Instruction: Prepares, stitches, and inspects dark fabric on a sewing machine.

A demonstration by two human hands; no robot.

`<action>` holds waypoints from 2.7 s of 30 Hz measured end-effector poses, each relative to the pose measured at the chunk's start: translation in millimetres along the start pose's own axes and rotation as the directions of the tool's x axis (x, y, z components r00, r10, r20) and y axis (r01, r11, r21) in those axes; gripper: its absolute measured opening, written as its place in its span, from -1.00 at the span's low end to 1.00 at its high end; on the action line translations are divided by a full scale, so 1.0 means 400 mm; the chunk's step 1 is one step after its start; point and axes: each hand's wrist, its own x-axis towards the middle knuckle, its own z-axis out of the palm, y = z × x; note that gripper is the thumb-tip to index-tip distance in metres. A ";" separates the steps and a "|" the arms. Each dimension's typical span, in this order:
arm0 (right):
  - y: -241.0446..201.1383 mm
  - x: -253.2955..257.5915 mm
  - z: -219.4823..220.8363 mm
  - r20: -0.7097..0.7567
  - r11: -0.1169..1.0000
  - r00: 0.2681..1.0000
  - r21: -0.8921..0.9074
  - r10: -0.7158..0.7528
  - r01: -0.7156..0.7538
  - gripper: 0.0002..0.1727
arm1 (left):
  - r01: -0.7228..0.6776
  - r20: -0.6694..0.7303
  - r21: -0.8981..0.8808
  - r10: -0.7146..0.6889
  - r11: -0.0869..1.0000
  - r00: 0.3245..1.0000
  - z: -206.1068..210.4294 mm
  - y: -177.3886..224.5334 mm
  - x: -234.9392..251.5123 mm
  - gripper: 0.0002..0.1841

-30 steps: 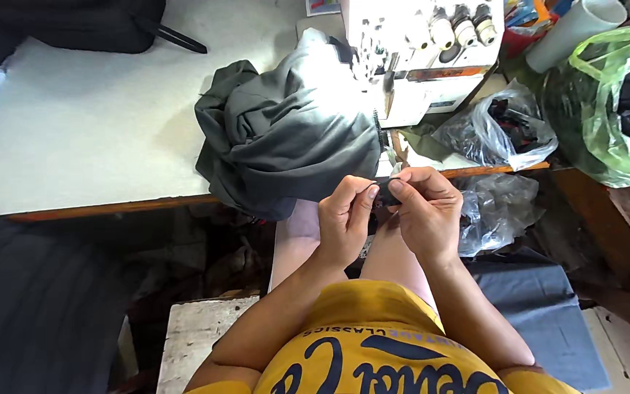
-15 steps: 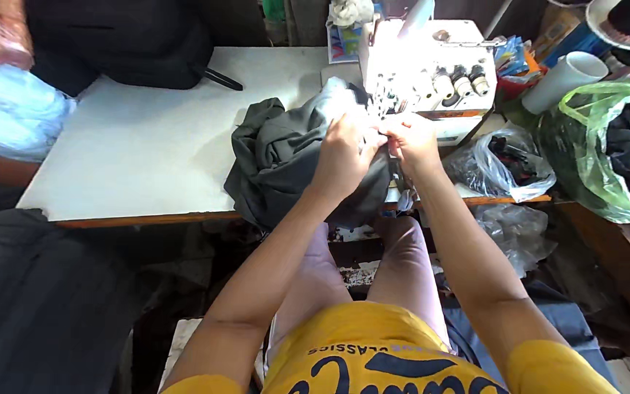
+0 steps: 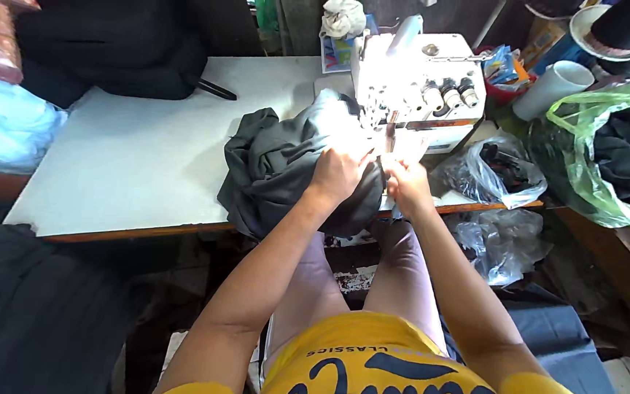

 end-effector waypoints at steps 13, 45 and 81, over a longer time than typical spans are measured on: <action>0.016 -0.111 0.011 0.140 0.910 0.972 0.349 0.188 -0.226 -0.89 | -0.022 0.043 0.084 0.019 0.996 0.999 -0.010 -0.002 0.017 -0.81; 0.023 -0.098 0.027 0.106 0.889 0.980 0.414 0.168 -0.197 -0.89 | -0.005 -0.038 0.046 0.006 0.999 0.999 -0.008 -0.015 0.013 -0.86; 0.043 -0.110 0.031 0.105 0.917 0.983 0.356 0.152 -0.180 -0.88 | -0.004 0.178 0.135 -0.020 0.991 0.984 -0.015 -0.015 -0.055 -0.51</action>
